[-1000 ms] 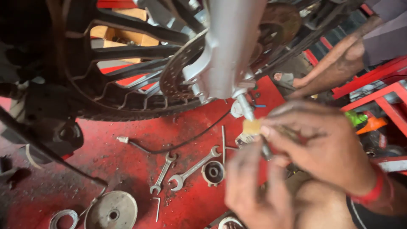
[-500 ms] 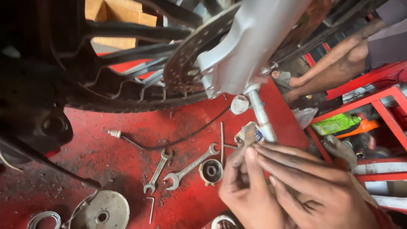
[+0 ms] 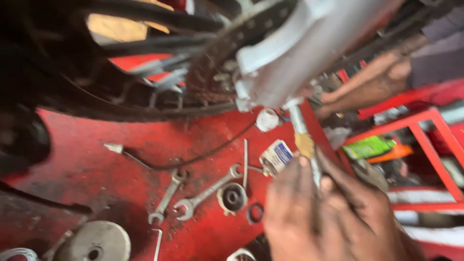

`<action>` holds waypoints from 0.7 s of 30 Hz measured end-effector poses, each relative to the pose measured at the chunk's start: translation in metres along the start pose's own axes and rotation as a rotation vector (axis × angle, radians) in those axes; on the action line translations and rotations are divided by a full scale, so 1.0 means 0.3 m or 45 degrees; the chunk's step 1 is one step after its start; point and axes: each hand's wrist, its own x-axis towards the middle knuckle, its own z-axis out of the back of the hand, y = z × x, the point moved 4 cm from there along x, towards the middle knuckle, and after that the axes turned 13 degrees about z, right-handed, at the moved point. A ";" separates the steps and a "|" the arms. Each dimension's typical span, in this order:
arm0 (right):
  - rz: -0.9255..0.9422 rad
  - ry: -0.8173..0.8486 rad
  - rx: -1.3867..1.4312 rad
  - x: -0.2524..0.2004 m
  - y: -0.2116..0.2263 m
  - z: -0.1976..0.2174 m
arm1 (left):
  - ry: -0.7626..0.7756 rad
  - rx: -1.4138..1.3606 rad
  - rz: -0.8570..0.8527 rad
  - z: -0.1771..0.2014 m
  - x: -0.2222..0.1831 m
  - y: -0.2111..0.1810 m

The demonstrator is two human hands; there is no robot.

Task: Remove the motorcycle front wheel axle, clean it with abrasive paper, and re-insert it.

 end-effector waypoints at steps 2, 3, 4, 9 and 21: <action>0.053 -0.006 -0.057 0.028 0.010 0.001 | -0.013 0.043 -0.046 -0.004 0.023 -0.020; 0.096 0.007 -0.118 0.032 0.004 0.000 | 0.023 0.077 -0.043 -0.009 0.041 -0.024; 0.120 0.018 -0.186 0.020 0.001 0.002 | 0.073 0.105 -0.027 -0.016 0.047 -0.028; 0.033 -0.013 -0.148 0.000 0.020 0.010 | 0.194 0.049 0.129 -0.019 -0.025 -0.028; 0.101 -0.247 -0.175 -0.009 0.070 -0.023 | 0.250 -0.164 0.264 -0.005 -0.036 -0.052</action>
